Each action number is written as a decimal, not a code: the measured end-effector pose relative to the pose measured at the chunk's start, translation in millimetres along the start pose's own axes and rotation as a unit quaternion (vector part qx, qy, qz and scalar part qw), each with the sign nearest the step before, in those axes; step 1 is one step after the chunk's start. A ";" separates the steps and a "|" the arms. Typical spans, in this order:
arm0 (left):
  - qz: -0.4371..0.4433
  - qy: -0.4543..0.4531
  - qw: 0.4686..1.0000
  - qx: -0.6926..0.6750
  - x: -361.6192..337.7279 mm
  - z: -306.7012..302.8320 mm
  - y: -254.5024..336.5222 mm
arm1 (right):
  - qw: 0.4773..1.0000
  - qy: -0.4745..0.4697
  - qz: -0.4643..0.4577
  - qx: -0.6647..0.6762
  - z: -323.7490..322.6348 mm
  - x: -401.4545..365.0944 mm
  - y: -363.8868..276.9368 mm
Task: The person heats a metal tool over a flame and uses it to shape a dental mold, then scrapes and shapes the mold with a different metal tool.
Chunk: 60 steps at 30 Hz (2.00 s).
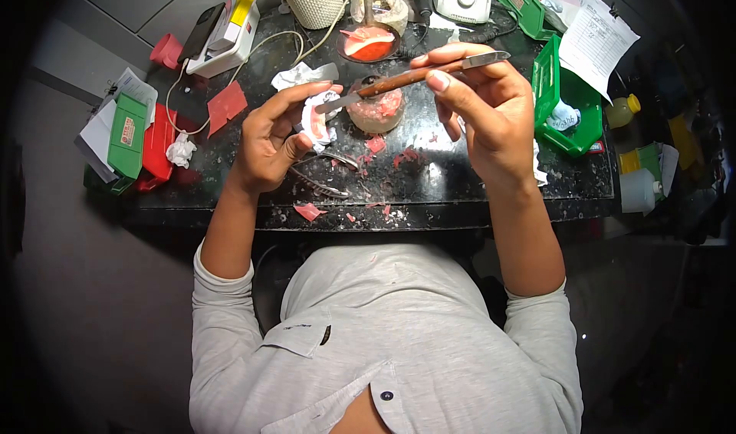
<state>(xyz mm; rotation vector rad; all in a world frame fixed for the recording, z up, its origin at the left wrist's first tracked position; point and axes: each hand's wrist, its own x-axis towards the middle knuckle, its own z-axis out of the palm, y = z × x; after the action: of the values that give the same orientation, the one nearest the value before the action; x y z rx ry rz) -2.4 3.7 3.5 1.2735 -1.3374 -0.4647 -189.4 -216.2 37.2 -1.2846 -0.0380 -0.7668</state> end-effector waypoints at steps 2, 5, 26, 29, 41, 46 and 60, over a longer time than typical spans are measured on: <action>-0.010 0.001 1.000 -0.016 0.2 0.6 3.0 | 1.000 -0.004 0.003 -0.003 1.0 -0.9 0.5; -0.005 0.007 1.000 -0.010 0.2 0.9 1.4 | 1.000 -0.011 0.002 -0.013 -1.8 -0.4 1.2; -0.001 -0.004 0.998 0.057 1.6 -0.4 2.6 | 0.992 0.068 0.101 -0.018 -2.8 2.7 1.1; -0.005 -0.005 0.997 0.071 1.5 -0.3 2.8 | 0.993 0.056 0.102 -0.012 -0.4 2.1 1.9; 0.026 0.003 0.989 0.147 3.9 -4.7 0.0 | 0.996 0.026 0.078 -0.038 0.0 0.2 1.2; 0.025 0.012 0.988 0.149 4.5 -4.3 3.5 | 0.996 0.020 0.080 -0.040 -1.3 0.3 0.5; 0.077 0.036 0.980 0.180 8.1 -3.5 0.3 | 0.997 0.021 0.049 -0.052 3.3 -0.8 -0.3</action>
<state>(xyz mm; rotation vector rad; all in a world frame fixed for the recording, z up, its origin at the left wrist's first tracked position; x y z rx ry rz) 2.6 -1.7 8.2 1.4511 -1.4889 -0.0673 -188.8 -212.9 38.2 -1.3586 0.1003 -0.7181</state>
